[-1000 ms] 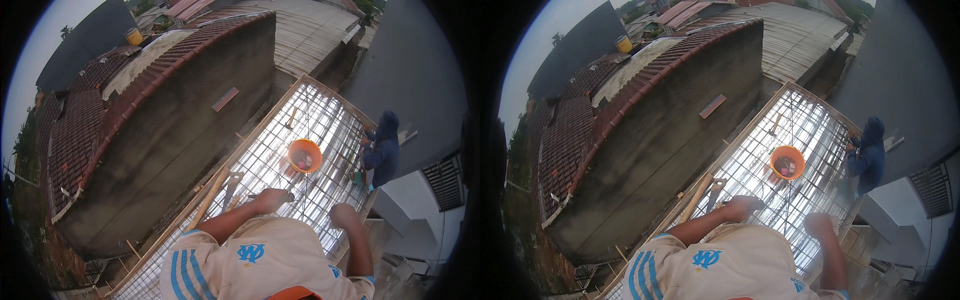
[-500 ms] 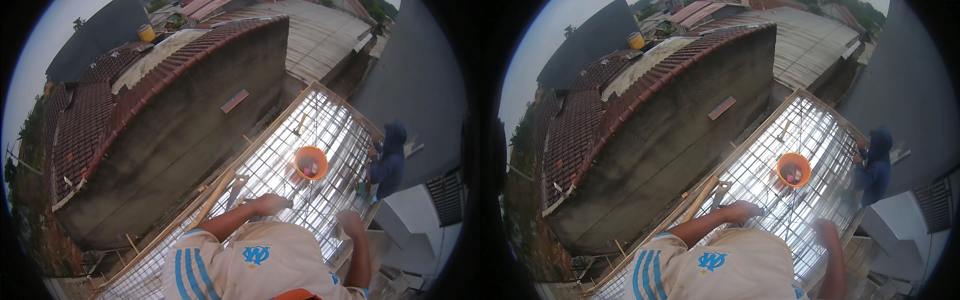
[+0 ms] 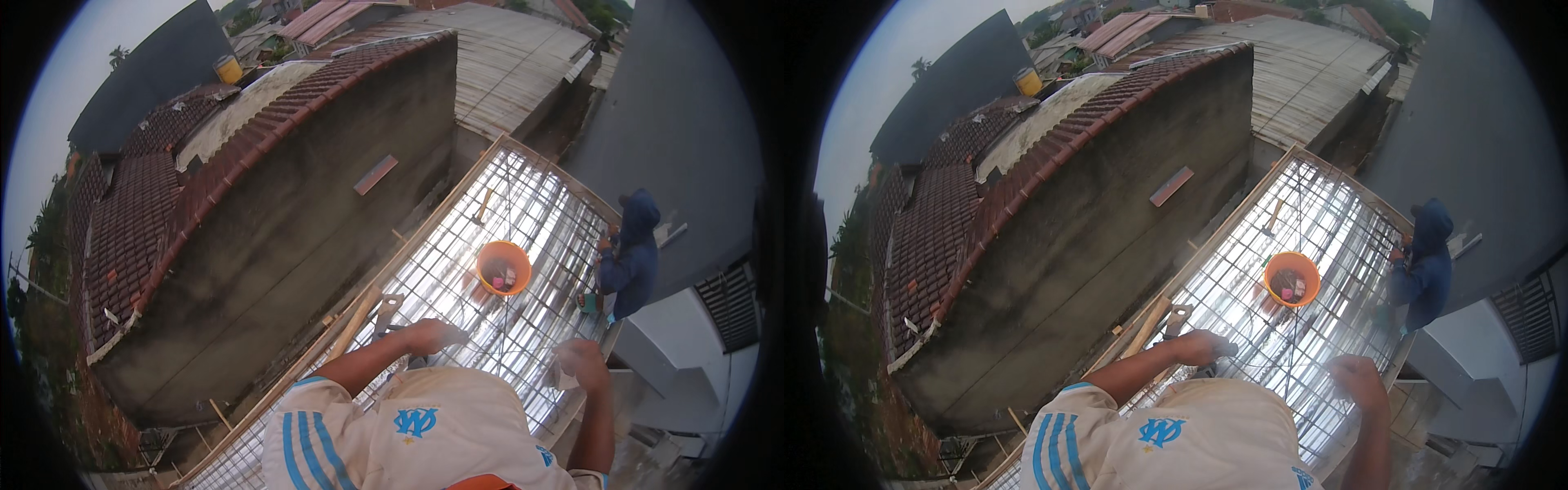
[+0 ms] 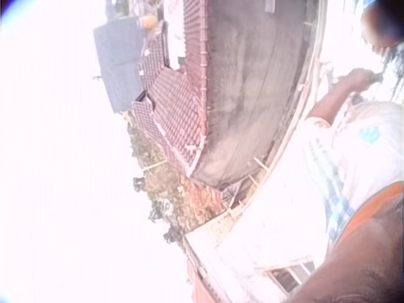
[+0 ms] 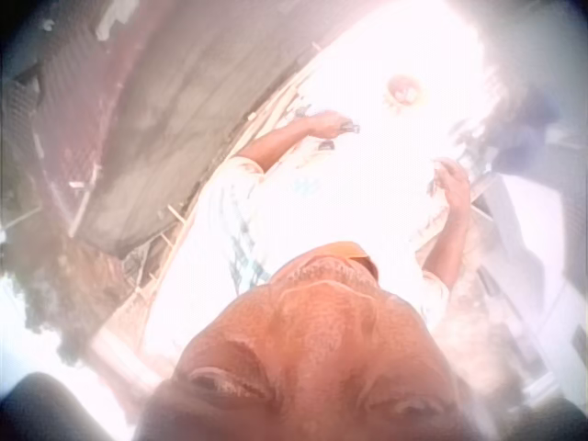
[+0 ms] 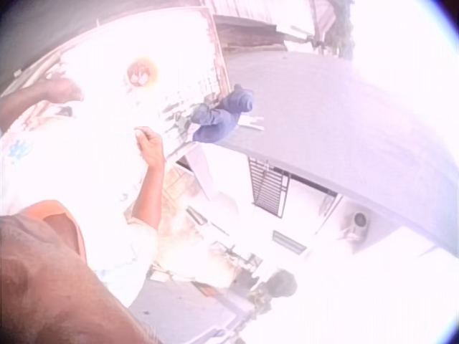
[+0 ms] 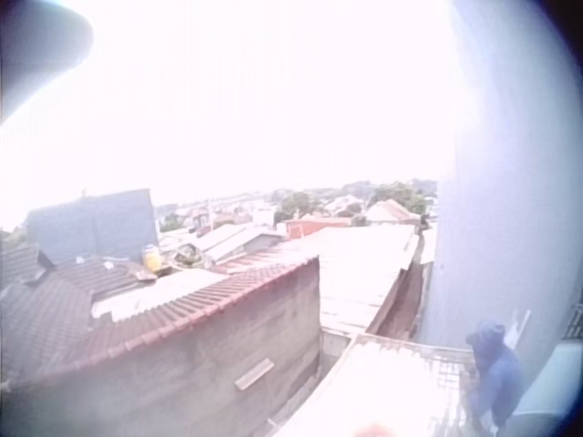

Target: The person is assembling a metal grid structure on a rooftop. They use pliers to bend and secure metal wires at the intersections of the grid. Another person is visible in the background working on the same structure.

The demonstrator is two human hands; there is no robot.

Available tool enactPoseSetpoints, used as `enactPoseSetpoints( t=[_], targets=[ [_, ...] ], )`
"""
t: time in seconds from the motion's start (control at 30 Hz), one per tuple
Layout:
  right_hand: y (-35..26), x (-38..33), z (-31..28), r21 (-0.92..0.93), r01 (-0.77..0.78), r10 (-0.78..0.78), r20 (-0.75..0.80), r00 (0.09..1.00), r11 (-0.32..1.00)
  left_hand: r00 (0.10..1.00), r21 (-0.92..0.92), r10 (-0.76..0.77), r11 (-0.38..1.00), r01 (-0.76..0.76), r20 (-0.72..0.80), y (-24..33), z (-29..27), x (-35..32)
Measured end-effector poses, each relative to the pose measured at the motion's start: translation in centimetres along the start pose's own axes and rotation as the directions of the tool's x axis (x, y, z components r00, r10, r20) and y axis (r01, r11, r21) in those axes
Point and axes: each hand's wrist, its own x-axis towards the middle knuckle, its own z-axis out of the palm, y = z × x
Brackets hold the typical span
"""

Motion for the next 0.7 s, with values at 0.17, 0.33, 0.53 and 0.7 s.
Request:
enactPoseSetpoints(
  t=[0.17, 0.33, 0.53, 0.7],
  targets=[
    [5.6, 1.4, 1.8, -0.811, -0.11, 0.176, -0.009, 0.984, 0.575, 0.998, -0.042, -0.026, 0.999, 0.023, -0.059, 1.4, 0.3, 1.5],
    [-1.9, 0.4, -0.1, -0.22, 0.052, 0.048, 0.425, 0.904, 0.974, 0.981, 0.028, -0.121, 0.992, 0.127, -0.149, -1.8, 0.7, 1.4],
    [2.8, 1.7, 0.2, -0.663, -0.286, 0.193, -0.211, 0.958, 0.691, 0.973, -0.103, -0.227, 0.969, 0.223, -0.031, 2.3, -1.8, 1.2],
    [0.3, 0.0, 1.7, -0.449, 0.096, 0.171, 0.519, 0.838, 0.888, 0.919, -0.062, -0.346, 0.938, 0.341, -0.189, 1.7, -2.3, 1.7]
  ],
)
